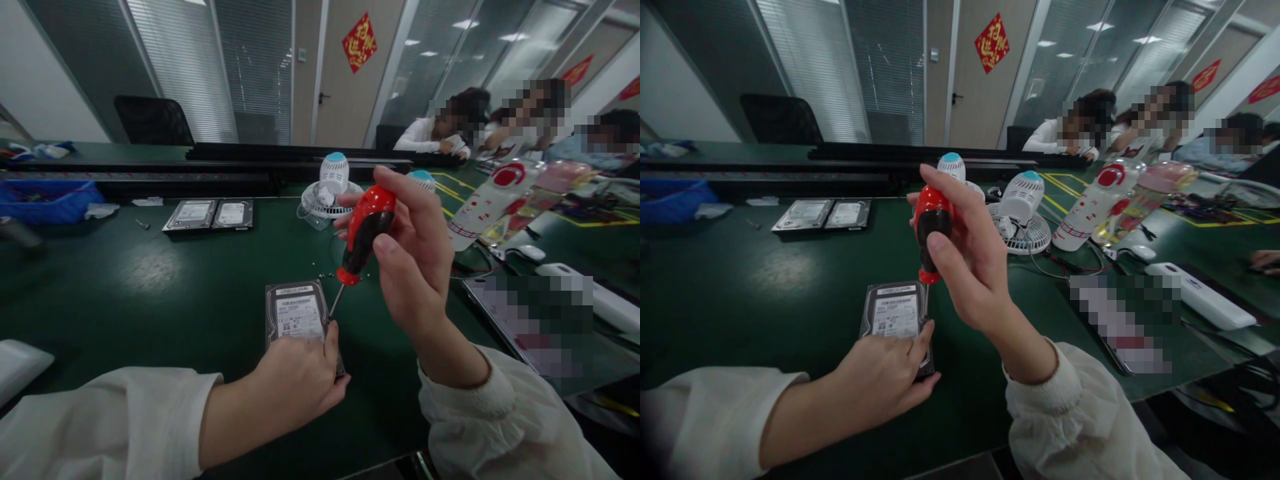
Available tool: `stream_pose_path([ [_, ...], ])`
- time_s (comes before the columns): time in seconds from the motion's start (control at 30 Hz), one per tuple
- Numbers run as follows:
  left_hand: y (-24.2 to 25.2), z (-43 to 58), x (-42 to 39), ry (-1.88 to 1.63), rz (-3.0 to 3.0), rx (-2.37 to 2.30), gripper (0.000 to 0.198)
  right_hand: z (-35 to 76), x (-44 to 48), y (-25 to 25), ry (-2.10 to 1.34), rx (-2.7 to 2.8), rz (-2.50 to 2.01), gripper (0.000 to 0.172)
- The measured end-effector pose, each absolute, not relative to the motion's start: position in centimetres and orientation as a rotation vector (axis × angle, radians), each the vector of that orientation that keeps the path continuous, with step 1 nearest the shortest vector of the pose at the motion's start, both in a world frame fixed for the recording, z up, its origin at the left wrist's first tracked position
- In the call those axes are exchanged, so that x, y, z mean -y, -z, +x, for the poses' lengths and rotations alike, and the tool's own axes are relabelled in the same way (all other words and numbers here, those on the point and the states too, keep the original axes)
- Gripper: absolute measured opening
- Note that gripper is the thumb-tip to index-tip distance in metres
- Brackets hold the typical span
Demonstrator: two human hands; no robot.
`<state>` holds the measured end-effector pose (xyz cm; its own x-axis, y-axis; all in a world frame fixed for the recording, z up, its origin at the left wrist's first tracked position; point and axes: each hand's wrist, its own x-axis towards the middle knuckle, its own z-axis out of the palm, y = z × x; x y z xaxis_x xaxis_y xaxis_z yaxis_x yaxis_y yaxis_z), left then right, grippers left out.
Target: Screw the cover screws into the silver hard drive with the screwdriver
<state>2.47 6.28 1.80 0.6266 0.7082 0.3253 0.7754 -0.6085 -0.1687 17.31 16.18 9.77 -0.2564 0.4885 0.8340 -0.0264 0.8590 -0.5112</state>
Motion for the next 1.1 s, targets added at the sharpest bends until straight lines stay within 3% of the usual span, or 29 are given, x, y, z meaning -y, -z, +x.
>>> stream_pose_path([
  [0.23,-1.89,2.44,-6.15,0.230,-2.574,1.223,0.069,17.19,-16.79,-9.57,-0.324,1.680,-0.294,0.046],
  [0.43,-1.98,2.51,-6.16,0.226,-2.593,1.223,0.068,17.27,-16.55,-9.50,-0.508,1.778,-0.328,0.047],
  [0.6,-1.90,2.59,-6.11,0.218,-2.591,1.239,0.068,17.27,-16.70,-9.56,-0.313,1.663,-0.307,0.052],
  [0.8,-1.69,2.46,-5.97,0.236,-2.605,1.235,0.069,17.47,-16.69,-9.66,-0.532,1.776,-0.289,0.048],
  [1.0,-1.64,2.53,-6.05,0.218,-2.586,1.222,0.069,17.33,-16.69,-9.59,-0.307,1.686,-0.317,0.049],
  [1.1,-1.57,2.54,-5.97,0.229,-2.582,1.231,0.069,17.43,-16.67,-9.49,-0.393,1.711,-0.269,0.049],
])
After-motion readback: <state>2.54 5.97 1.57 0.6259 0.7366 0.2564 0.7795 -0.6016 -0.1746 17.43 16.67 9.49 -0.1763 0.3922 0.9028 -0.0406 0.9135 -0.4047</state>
